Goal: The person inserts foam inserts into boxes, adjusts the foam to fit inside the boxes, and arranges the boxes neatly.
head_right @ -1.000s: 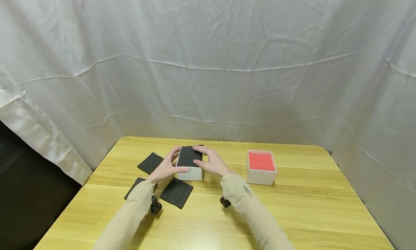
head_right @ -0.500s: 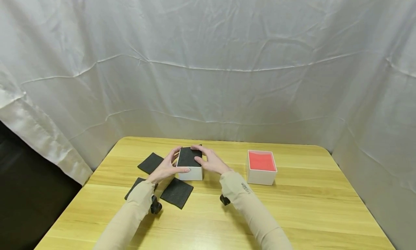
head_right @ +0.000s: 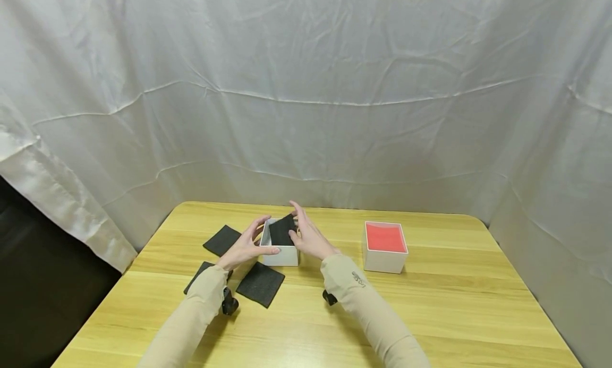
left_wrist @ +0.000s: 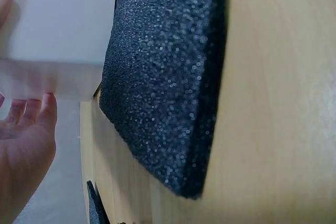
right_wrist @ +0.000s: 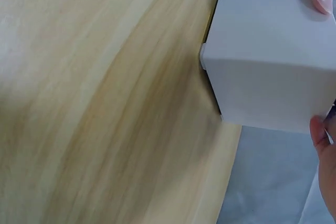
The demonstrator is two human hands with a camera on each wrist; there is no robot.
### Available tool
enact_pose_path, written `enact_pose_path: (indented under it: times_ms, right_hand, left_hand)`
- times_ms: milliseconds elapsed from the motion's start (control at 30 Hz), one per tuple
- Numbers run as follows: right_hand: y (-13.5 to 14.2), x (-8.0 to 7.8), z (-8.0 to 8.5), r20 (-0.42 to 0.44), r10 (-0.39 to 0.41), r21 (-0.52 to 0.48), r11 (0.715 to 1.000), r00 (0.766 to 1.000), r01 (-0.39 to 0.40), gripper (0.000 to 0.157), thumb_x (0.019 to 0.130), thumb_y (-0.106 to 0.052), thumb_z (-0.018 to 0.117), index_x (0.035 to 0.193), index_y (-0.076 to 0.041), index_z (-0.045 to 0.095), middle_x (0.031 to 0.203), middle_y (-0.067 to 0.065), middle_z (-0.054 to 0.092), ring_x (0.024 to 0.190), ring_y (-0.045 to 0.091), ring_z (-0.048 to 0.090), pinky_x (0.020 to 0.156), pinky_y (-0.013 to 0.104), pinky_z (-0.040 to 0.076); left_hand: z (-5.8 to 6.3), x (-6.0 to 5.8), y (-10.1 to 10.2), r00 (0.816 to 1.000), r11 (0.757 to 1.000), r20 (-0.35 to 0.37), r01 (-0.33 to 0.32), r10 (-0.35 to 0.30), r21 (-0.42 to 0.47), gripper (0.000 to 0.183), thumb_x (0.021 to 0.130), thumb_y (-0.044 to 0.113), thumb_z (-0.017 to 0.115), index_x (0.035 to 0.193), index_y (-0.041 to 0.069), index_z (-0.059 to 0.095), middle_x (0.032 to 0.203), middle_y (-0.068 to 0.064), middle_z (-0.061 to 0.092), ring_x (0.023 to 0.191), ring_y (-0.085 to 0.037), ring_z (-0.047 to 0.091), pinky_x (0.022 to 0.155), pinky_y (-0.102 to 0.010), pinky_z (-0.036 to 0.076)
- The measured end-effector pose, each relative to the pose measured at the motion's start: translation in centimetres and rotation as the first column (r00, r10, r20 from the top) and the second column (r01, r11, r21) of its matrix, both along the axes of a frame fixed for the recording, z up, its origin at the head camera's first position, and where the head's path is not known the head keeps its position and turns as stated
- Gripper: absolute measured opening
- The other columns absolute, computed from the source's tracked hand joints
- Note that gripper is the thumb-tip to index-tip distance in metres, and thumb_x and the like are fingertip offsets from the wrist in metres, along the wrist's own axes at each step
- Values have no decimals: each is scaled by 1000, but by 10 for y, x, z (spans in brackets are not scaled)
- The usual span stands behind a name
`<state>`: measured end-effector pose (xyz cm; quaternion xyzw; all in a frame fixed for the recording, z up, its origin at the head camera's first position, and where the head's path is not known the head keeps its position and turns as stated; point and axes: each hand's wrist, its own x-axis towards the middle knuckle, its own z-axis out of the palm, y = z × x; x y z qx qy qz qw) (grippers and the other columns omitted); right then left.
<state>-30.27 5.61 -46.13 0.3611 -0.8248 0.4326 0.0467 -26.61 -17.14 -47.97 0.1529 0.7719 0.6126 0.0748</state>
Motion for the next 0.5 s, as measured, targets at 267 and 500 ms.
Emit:
enact_pose_path:
  times_ms: [267, 500]
  right_hand:
    - [-8, -1, 0, -86, -168, 26, 985, 982, 171, 35, 94, -5, 64, 129, -1, 65, 92, 11, 73, 97, 28, 61, 88, 43, 49]
    - [-9, 0, 13, 201, -270, -183, 934, 942, 307, 40, 90, 3, 63, 130, 0, 64, 89, 20, 71, 69, 11, 59, 64, 20, 46]
  left_hand:
    - [-1, -1, 0, 1000, 1000, -7, -5, 5, -13, 96, 83, 18, 84, 158, 20, 24, 166, -9, 21, 157, -35, 15, 125, -57, 22]
    - [0, 0, 1, 1000, 1000, -4, -14, 14, -19, 98, 82, 17, 84, 159, 17, 23, 166, -9, 21, 157, -35, 16, 125, -57, 23]
